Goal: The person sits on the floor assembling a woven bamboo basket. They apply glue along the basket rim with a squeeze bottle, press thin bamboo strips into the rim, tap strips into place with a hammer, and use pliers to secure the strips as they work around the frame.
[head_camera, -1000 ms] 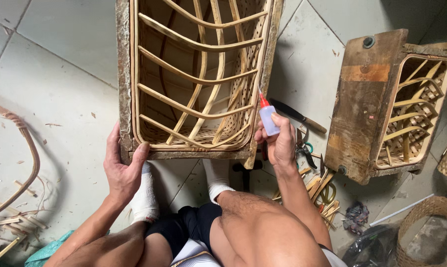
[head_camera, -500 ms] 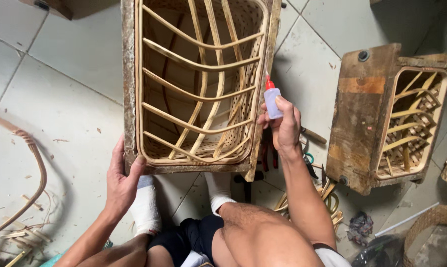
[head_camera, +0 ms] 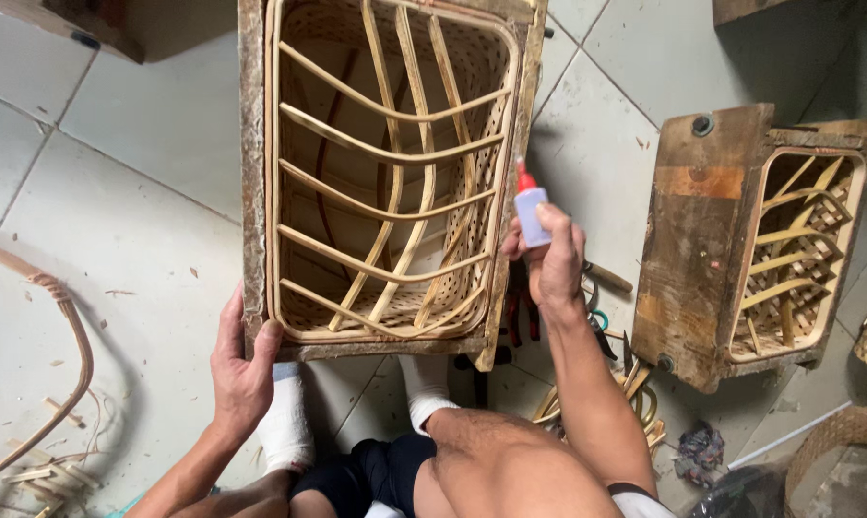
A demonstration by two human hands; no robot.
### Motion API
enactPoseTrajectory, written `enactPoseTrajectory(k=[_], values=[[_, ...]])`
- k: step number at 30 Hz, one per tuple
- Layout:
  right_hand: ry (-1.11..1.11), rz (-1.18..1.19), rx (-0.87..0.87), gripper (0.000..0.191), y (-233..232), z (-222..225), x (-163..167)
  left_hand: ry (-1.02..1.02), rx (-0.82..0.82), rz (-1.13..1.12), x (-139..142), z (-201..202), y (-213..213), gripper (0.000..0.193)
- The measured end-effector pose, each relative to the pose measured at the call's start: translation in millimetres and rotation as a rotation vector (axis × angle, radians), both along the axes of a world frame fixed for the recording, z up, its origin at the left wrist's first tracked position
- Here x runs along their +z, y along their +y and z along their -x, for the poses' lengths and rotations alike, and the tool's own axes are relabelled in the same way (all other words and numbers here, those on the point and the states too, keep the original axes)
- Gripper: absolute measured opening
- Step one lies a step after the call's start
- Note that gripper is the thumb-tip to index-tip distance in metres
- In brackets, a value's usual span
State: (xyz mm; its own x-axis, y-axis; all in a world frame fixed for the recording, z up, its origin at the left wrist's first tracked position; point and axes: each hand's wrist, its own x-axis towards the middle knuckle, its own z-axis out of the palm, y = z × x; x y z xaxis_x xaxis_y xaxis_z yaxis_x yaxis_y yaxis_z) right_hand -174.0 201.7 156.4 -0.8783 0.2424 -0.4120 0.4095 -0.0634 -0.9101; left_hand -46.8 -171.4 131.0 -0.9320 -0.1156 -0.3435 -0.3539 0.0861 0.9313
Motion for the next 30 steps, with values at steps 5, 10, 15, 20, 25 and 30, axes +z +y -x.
enactPoseTrajectory(k=[5,10,15,20,25,30], values=[[0.024,-0.074,0.019,0.053,6.9,46.5,-4.5,-0.007,-0.015,0.015,0.8,6.5,1.0,0.061],[-0.072,0.003,-0.033,0.051,11.1,67.3,-4.9,0.011,-0.006,-0.034,1.3,12.6,3.2,0.063],[-0.082,0.024,-0.067,0.048,12.1,66.3,-6.5,0.026,-0.009,-0.024,1.8,14.3,3.8,0.062],[-0.032,0.067,-0.027,0.046,11.9,61.1,-2.4,0.015,-0.002,-0.021,2.1,14.1,4.6,0.063],[0.262,-0.379,0.242,0.036,32.5,91.9,20.5,0.045,0.011,0.052,-1.1,15.7,7.1,0.06],[0.518,-1.274,0.538,0.038,56.2,141.5,32.4,0.062,-0.001,0.068,-3.3,15.2,6.9,0.059]])
